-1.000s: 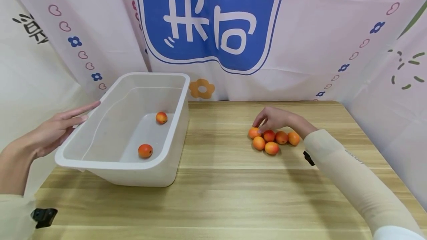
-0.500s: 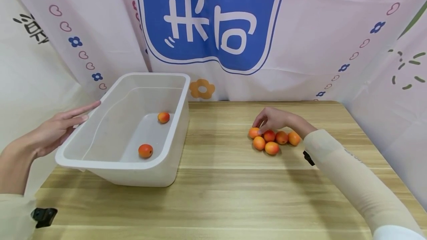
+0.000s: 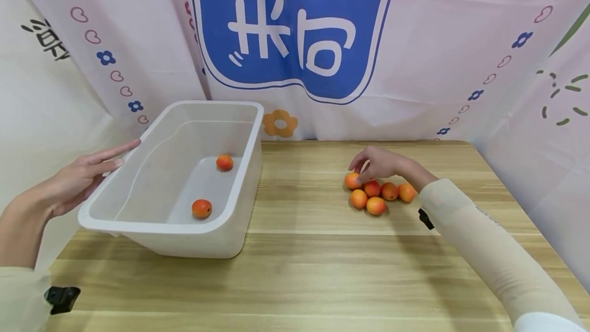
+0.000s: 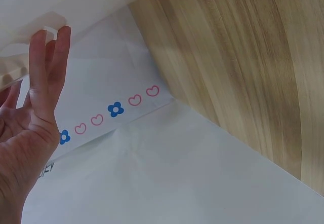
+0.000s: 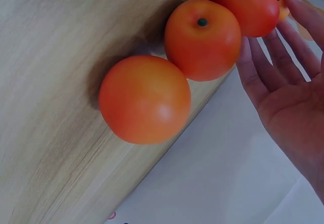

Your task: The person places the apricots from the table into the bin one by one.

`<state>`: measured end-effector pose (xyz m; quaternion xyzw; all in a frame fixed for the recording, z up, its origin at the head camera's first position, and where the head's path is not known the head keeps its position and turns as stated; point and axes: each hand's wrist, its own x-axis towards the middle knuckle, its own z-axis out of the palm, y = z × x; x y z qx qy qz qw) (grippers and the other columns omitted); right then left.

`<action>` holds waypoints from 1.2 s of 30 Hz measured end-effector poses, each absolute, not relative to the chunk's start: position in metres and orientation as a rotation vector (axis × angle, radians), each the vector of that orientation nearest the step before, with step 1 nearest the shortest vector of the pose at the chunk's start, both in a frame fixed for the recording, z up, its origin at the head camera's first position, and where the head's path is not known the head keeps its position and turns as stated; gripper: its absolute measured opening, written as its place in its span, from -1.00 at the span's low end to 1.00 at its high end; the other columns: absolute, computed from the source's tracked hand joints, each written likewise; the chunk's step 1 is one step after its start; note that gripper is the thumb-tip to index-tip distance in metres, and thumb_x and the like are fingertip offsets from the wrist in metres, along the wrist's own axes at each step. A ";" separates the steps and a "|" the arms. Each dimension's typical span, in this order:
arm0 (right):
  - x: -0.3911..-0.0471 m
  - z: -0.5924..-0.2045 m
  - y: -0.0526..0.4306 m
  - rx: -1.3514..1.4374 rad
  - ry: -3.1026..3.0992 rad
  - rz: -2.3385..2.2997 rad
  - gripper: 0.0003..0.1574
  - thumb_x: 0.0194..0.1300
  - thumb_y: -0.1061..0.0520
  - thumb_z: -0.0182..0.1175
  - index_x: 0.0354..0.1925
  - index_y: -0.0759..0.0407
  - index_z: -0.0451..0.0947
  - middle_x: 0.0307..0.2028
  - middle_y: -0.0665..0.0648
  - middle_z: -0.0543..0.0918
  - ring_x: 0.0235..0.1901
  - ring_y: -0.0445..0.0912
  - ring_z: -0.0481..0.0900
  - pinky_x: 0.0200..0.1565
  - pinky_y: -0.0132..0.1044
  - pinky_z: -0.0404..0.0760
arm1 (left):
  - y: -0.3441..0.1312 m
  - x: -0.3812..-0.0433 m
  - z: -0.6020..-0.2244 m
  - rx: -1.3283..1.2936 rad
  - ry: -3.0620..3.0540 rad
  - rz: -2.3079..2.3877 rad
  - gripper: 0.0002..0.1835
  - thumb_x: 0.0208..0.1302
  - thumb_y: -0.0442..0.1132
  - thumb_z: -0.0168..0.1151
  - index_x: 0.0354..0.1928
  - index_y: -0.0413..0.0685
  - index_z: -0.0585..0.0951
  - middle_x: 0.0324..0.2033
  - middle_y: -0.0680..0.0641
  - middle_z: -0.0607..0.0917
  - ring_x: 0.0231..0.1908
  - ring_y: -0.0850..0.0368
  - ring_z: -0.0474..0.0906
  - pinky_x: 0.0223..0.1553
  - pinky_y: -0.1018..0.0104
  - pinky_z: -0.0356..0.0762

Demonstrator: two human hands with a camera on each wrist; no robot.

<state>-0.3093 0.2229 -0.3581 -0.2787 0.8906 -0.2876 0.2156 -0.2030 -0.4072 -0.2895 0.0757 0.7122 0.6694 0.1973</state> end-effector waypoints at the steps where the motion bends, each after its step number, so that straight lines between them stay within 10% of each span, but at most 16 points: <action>1: -0.310 -0.358 0.224 -0.769 2.478 -0.805 -0.51 0.26 0.21 0.48 0.09 0.43 0.66 -0.17 0.18 0.74 -0.14 0.03 0.69 0.05 -0.07 0.70 | -0.407 -0.203 -0.289 0.214 1.992 1.871 -0.41 0.71 -0.34 -0.28 0.37 0.53 0.55 0.12 0.30 0.69 0.00 0.24 0.71 -0.16 0.19 0.77; 10: -0.306 -0.353 0.223 -0.786 2.531 -0.818 -0.65 0.20 0.21 0.46 -0.05 0.33 0.72 -0.19 0.16 0.73 -0.16 0.06 0.60 -0.14 -0.23 0.60 | -0.407 -0.203 -0.288 0.216 2.016 1.845 -0.41 0.72 -0.33 -0.28 0.40 0.54 0.52 0.13 0.32 0.68 0.01 0.24 0.71 -0.15 0.18 0.77; 36: -0.313 -0.358 0.217 -0.837 2.577 -0.974 -0.52 0.19 0.33 0.46 0.07 0.49 0.63 0.00 0.35 0.73 -0.02 0.27 0.70 0.11 0.06 0.69 | -0.410 -0.204 -0.288 0.172 2.116 1.748 -0.46 0.72 -0.25 -0.20 0.50 0.55 0.38 0.12 0.37 0.67 -0.01 0.24 0.71 -0.16 0.16 0.77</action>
